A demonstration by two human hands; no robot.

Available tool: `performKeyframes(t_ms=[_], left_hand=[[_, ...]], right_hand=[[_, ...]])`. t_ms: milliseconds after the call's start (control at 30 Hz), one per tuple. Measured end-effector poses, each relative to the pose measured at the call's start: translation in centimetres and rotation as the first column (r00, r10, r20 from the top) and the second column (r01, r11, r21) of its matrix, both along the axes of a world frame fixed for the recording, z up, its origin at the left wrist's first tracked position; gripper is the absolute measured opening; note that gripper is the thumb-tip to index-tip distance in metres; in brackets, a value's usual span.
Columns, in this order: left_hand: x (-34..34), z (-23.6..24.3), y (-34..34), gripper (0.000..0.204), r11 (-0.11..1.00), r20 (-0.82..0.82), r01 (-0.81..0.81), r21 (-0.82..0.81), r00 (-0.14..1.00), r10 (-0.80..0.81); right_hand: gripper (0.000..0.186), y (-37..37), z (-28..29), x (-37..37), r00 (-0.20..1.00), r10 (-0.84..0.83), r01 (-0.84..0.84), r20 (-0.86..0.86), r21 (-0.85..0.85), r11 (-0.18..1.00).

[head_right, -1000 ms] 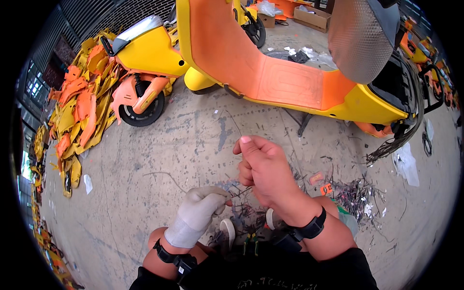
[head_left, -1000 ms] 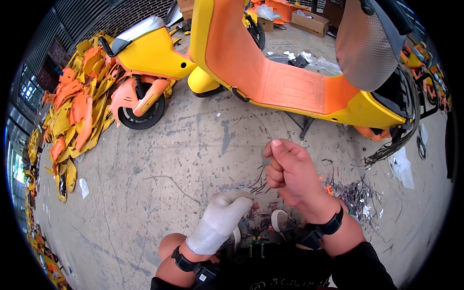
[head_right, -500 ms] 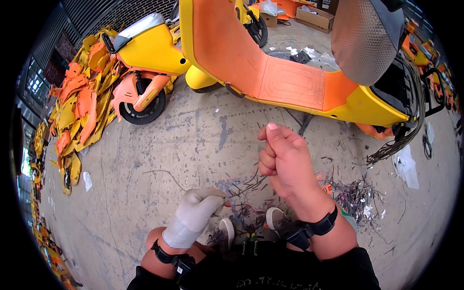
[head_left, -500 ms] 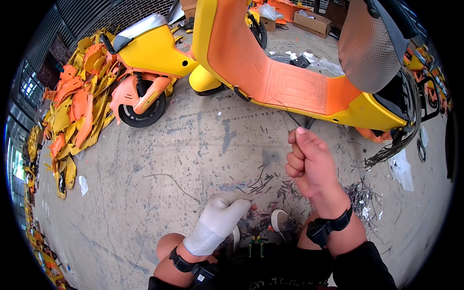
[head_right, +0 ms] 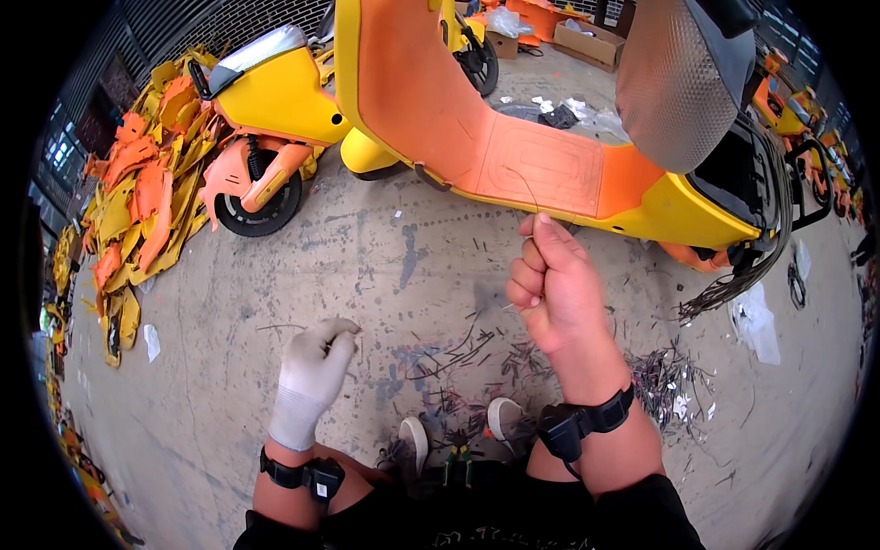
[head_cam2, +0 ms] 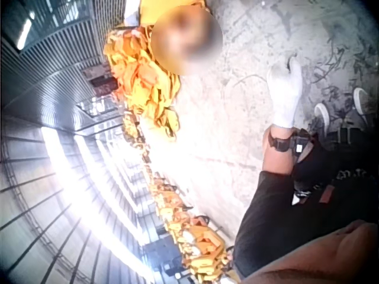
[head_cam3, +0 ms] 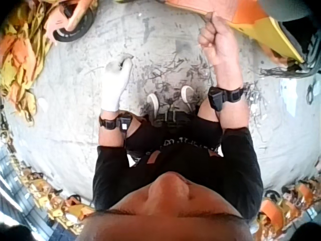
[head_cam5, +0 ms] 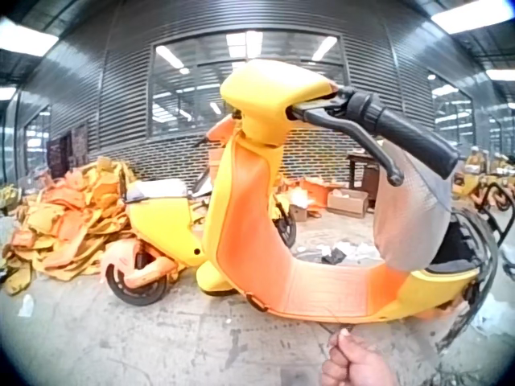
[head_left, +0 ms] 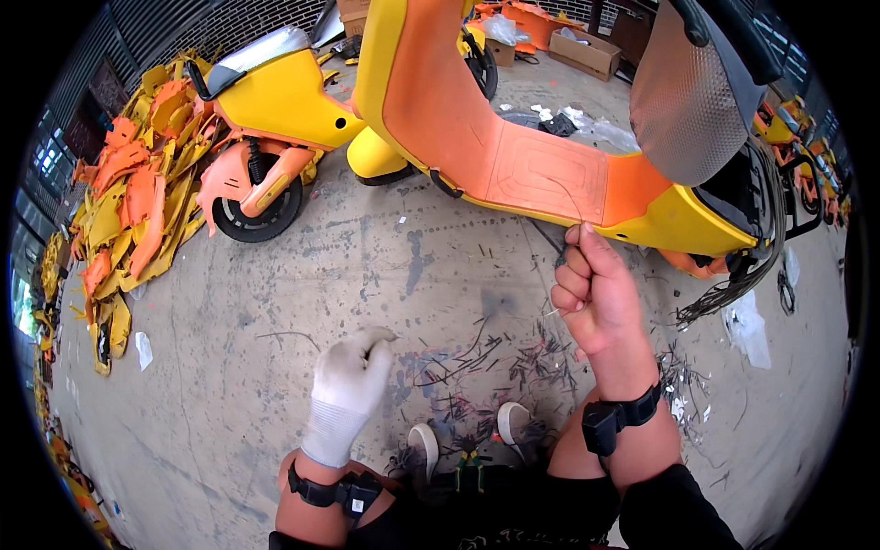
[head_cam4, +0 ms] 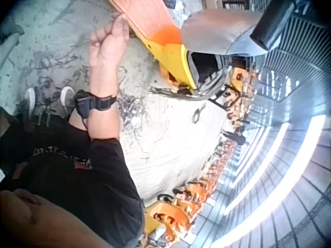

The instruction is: The person sits on the floor and separates individual thin copper wire strands by hand, twisting some of them together.

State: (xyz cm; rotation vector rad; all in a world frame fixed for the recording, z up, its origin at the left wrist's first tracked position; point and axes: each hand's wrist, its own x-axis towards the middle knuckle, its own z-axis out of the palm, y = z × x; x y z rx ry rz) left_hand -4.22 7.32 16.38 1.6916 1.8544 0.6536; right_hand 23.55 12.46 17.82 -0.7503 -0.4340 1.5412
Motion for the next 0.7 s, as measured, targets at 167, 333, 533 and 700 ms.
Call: performKeyframes(t_ms=[167, 333, 533, 700], left_hand=[[-3.5, -1.9, 1.8, 0.027, 0.987, -0.15, -0.108, 0.119, 0.981, 0.126], [-3.3, -1.5, 1.6, 0.025, 0.968, -0.249, -0.054, 0.245, 0.961, 0.117], [3.5, -0.1, -0.6, 0.03, 0.926, 0.282, 0.328, 0.187, 0.885, -0.37], [5.0, -0.8, -1.1, 0.033, 0.804, 0.602, 0.57, -0.171, 0.706, -0.372]], right_hand=[[0.019, 0.2, -0.1, 0.8, 0.999, -0.032, 0.032, -0.017, -0.005, 0.999], [0.018, -0.1, -0.1, 0.8, 1.0, -0.01, 0.01, -0.019, -0.017, 1.0], [0.019, -1.2, -0.3, -2.5, 0.983, 0.177, -0.181, -0.046, -0.087, 0.98], [0.02, -1.7, -0.2, -4.1, 0.965, 0.262, -0.264, -0.034, -0.097, 0.96]])
